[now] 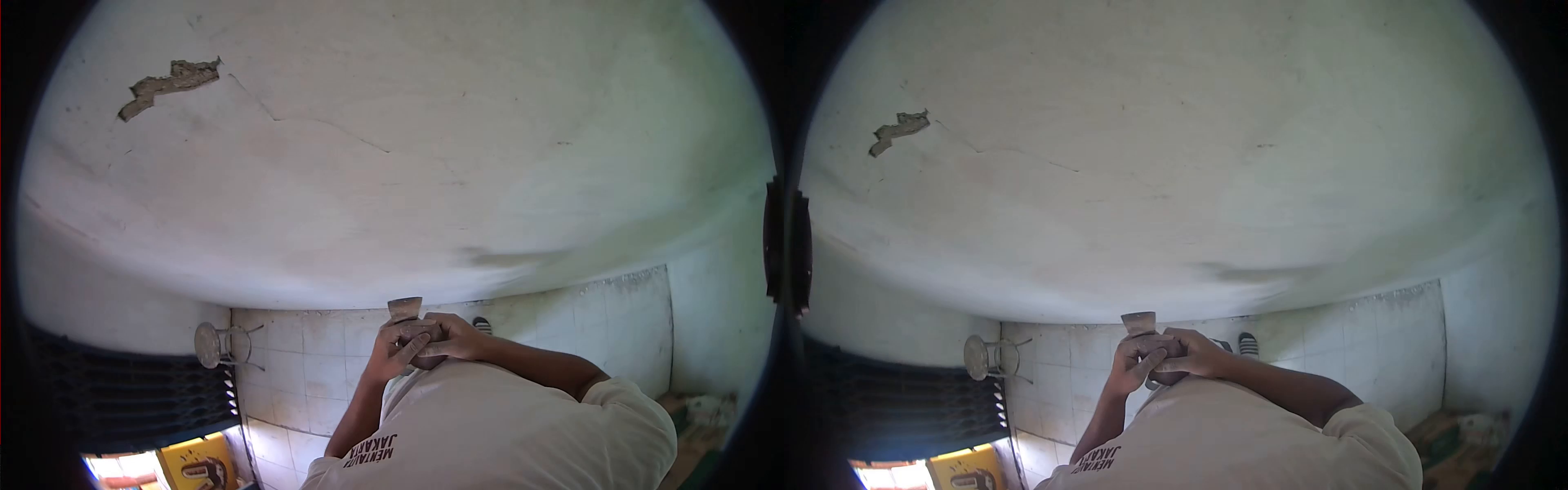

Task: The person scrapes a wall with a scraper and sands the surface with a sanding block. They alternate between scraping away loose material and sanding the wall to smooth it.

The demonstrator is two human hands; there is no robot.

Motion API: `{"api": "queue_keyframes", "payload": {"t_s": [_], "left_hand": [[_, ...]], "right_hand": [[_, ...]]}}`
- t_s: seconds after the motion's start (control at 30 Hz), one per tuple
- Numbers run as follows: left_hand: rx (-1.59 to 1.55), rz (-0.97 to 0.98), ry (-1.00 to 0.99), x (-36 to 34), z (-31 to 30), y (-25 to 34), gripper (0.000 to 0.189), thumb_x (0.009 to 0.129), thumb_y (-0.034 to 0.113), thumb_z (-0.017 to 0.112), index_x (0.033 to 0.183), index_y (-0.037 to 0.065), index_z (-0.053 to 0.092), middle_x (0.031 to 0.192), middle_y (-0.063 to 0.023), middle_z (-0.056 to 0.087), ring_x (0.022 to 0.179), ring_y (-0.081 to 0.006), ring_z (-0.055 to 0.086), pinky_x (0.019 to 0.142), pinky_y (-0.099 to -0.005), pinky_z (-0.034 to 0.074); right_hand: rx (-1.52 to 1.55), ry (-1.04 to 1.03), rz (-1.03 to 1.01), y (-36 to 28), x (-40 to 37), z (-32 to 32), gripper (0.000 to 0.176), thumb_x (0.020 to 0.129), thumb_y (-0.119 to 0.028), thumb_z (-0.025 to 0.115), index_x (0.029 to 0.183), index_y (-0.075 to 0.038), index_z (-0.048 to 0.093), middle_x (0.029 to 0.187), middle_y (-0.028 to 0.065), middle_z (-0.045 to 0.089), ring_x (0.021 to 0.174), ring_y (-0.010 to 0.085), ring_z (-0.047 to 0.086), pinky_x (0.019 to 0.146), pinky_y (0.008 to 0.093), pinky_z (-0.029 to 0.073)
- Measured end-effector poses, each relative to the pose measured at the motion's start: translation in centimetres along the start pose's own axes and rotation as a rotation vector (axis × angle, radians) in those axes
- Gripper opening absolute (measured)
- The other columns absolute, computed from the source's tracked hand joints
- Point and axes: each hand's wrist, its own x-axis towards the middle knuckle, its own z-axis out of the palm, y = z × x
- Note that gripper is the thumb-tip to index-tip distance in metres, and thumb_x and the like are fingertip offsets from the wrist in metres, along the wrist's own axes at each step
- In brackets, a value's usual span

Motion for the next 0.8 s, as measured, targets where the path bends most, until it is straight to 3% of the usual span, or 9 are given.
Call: {"api": "queue_keyframes", "payload": {"t_s": [0.13, 0.27, 0.3, 0.43, 0.5, 0.57, 0.63, 0.7, 0.8], "left_hand": [[0.162, 0.058, 0.032, 0.7, -1.9, 0.7, 0.028, 0.081, 0.005, 0.072, 0.109, 0.000, 0.072, 0.089, -0.0107, 0.067, 0.084, -0.0224, 0.061, 0.078, -0.0333, 0.048], [-0.050, -0.067, 0.113, 0.2, -5.1, -1.4, 0.025, 0.084, 0.008, 0.072, 0.107, -0.002, 0.073, 0.081, -0.0050, 0.063, 0.068, -0.0093, 0.051, 0.063, -0.0237, 0.041], [0.004, 0.105, 0.152, 0.8, -5.8, -0.8, 0.022, 0.085, 0.006, 0.071, 0.104, -0.003, 0.073, 0.080, -0.0056, 0.063, 0.066, -0.0090, 0.053, 0.062, -0.0230, 0.042], [-0.042, 0.108, 0.220, 1.3, -9.4, 2.6, 0.016, 0.086, 0.006, 0.064, 0.092, -0.004, 0.074, 0.077, -0.0086, 0.063, 0.074, -0.0134, 0.059, 0.066, -0.0272, 0.048], [0.074, 0.231, 0.292, 2.0, -11.8, 2.2, 0.022, 0.087, 0.014, 0.063, 0.083, -0.005, 0.073, 0.074, -0.0096, 0.063, 0.075, -0.0169, 0.059, 0.067, -0.0304, 0.047], [0.003, 0.274, 0.338, 2.8, -13.7, 2.9, 0.035, 0.090, 0.027, 0.064, 0.077, -0.005, 0.071, 0.072, -0.0106, 0.062, 0.073, -0.0195, 0.058, 0.066, -0.0325, 0.047], [0.074, 0.313, 0.261, 4.0, -15.4, 4.7, 0.056, 0.090, 0.050, 0.065, 0.074, -0.004, 0.070, 0.068, -0.0096, 0.059, 0.069, -0.0195, 0.056, 0.062, -0.0325, 0.043], [0.097, 0.278, 0.239, 3.7, -15.7, 5.6, 0.058, 0.090, 0.051, 0.065, 0.072, -0.004, 0.069, 0.063, -0.0080, 0.057, 0.067, -0.0187, 0.056, 0.061, -0.0324, 0.043], [0.116, 0.325, 0.274, 3.9, -16.9, 4.4, 0.057, 0.091, 0.049, 0.064, 0.069, -0.003, 0.068, 0.060, -0.0073, 0.056, 0.063, -0.0183, 0.055, 0.061, -0.0326, 0.043]], "right_hand": [[0.292, 0.171, 0.014, -1.2, 0.2, 2.6, 0.031, 0.091, -0.004, 0.066, 0.120, 0.000, 0.057, 0.098, 0.0008, 0.060, 0.090, 0.0072, 0.055, 0.079, 0.0231, 0.045], [-0.258, 0.756, -0.306, -0.6, -0.8, 1.8, 0.024, 0.088, -0.002, 0.066, 0.112, -0.001, 0.062, 0.095, 0.0013, 0.057, 0.078, 0.0065, 0.050, 0.066, 0.0232, 0.043], [-0.313, 0.932, -0.341, -1.8, -1.4, 1.5, 0.022, 0.088, -0.001, 0.066, 0.110, -0.003, 0.063, 0.094, 0.0017, 0.058, 0.075, 0.0062, 0.050, 0.061, 0.0230, 0.041], [-0.463, 1.551, -0.462, -5.2, -5.2, -3.7, 0.019, 0.090, 0.002, 0.063, 0.107, -0.006, 0.065, 0.095, 0.0018, 0.063, 0.071, 0.0065, 0.050, 0.063, 0.0230, 0.042], [-0.626, 1.858, -0.390, -8.6, -7.7, -6.8, 0.017, 0.092, -0.004, 0.063, 0.109, -0.003, 0.064, 0.094, 0.0047, 0.064, 0.071, 0.0105, 0.051, 0.064, 0.0267, 0.042], [-0.768, 2.052, -0.624, -11.9, -9.7, -10.0, 0.016, 0.094, -0.006, 0.063, 0.109, -0.001, 0.064, 0.089, 0.0038, 0.062, 0.070, 0.0116, 0.049, 0.061, 0.0263, 0.039], [-0.638, 2.105, -0.738, -14.2, -11.0, -13.0, 0.022, 0.093, -0.005, 0.062, 0.114, 0.000, 0.064, 0.105, 0.0074, 0.067, 0.087, 0.0138, 0.061, 0.070, 0.0255, 0.046], [-0.567, 2.098, -0.999, -14.8, -11.9, -15.0, 0.026, 0.093, -0.004, 0.062, 0.118, 0.000, 0.064, 0.117, 0.0107, 0.067, 0.100, 0.0165, 0.065, 0.077, 0.0259, 0.050], [-0.847, 2.140, -0.870, -12.8, -7.9, -14.1, 0.040, 0.091, 0.002, 0.058, 0.131, 0.002, 0.057, 0.135, 0.0214, 0.058, 0.126, 0.0313, 0.056, 0.103, 0.0364, 0.045]]}}
